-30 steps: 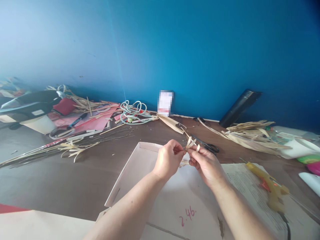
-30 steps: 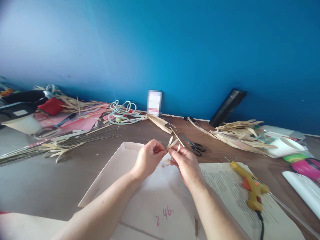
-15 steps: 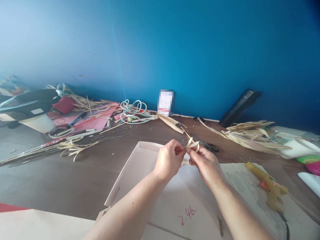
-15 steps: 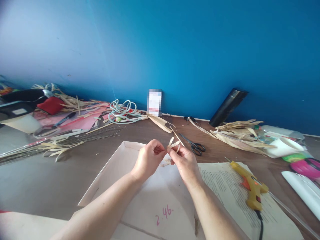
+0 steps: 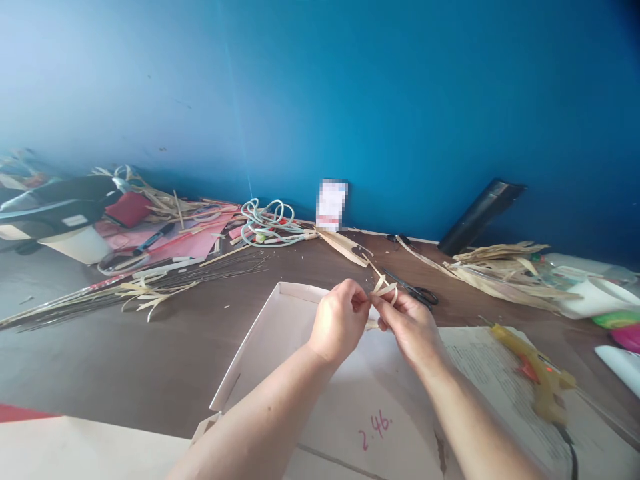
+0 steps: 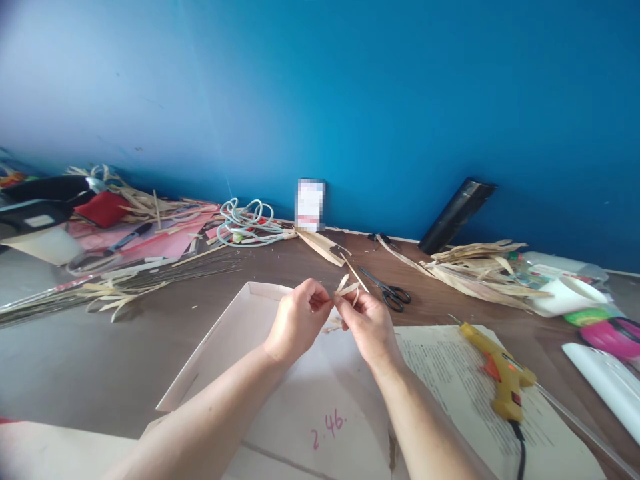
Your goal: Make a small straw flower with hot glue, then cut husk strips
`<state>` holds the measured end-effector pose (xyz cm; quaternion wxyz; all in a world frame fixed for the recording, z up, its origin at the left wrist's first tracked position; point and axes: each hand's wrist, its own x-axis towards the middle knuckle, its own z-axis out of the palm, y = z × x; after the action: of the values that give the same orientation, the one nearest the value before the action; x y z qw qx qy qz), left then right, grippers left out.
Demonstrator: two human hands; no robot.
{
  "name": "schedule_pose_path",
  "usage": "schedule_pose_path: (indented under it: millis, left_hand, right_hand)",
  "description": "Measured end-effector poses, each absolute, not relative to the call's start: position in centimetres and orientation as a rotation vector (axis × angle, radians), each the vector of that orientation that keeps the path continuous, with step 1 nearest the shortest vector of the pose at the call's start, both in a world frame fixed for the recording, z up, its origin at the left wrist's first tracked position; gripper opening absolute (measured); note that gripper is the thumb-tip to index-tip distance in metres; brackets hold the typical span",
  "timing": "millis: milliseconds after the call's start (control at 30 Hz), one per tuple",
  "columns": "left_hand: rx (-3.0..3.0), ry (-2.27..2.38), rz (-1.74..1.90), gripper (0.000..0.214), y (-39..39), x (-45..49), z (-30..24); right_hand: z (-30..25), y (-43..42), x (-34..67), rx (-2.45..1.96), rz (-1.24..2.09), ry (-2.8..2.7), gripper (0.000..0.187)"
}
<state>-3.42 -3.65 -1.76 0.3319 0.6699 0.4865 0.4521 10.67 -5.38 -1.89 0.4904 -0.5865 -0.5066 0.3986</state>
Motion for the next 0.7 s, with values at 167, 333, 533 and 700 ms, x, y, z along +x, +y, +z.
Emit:
schedule_pose_path:
  millis: [167, 333, 533, 700]
  left_hand:
    - [1.779, 1.268, 1.175, 0.007, -3.8, -3.4, -1.7]
    - [1.801, 1.285, 1.161, 0.008, -3.7, -3.4, -1.7]
    - [1.824, 1.313, 1.152, 0.007, -3.8, -3.3, -1.7]
    - [1.754, 1.290, 1.105, 0.004, -3.7, -3.4, -1.8]
  right_hand:
    - [-1.9, -5.3, 10.7, -1.486, 0.918, -1.265, 0.020]
    - [-1.4, -5.4, 10.5, -1.549, 0.861, -1.280, 0.022]
    - [-0.9, -5.5, 10.2, -1.609, 0.834, -1.313, 0.023]
    - [-1.0, -5.5, 10.5, -1.598, 0.828, -1.325, 0.024]
